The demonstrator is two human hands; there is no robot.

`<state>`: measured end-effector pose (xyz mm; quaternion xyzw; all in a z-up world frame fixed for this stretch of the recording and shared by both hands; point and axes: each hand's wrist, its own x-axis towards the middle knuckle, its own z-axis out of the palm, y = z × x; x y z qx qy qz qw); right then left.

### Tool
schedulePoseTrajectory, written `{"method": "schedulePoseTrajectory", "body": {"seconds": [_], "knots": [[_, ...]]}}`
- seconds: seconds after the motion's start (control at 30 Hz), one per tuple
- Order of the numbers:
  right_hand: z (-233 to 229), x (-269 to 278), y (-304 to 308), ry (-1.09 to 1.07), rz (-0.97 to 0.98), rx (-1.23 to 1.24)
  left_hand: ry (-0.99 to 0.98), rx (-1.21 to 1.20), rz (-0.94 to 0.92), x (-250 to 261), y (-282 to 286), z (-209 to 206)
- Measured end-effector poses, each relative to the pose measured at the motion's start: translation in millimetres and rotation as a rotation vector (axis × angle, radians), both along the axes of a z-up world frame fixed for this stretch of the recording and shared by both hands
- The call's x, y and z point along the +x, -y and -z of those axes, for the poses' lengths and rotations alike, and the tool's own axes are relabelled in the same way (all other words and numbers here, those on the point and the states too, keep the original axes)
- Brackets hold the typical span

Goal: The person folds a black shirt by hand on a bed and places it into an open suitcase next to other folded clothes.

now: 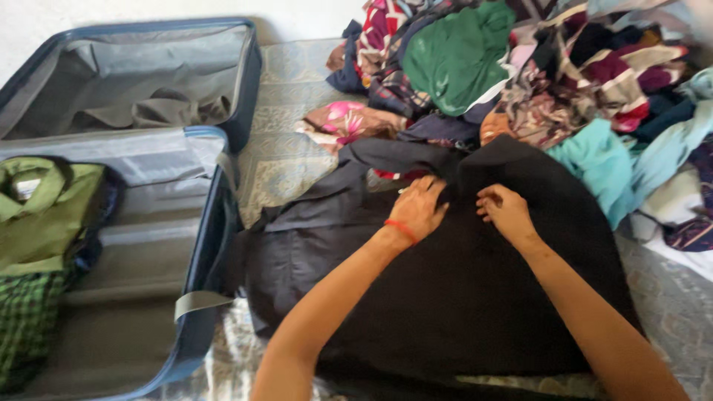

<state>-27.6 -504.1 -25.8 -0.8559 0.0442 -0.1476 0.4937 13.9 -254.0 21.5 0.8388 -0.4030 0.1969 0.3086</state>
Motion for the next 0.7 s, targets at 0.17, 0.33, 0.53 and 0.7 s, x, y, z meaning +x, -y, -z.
{"method": "schedulePoseTrajectory", "body": {"seconds": [0.17, 0.33, 0.53, 0.7], "knots": [[16.8, 9.3, 49.0, -0.199, -0.138, 0.573, -0.070, -0.130, -0.093, 42.1, 86.6, -10.2], [41.1, 34.2, 104.1, -0.211, -0.199, 0.872, -0.156, -0.426, 0.044, 60.0, 142.4, 10.8], [77.1, 39.3, 164.3, -0.232, -0.156, 0.973, 0.003, -0.110, 0.281, -12.4, 151.4, 39.7], [56.4, 30.6, 190.8, -0.209, -0.251, 0.869, 0.082, -0.064, 0.224, -36.6, 140.7, 44.7]]}}
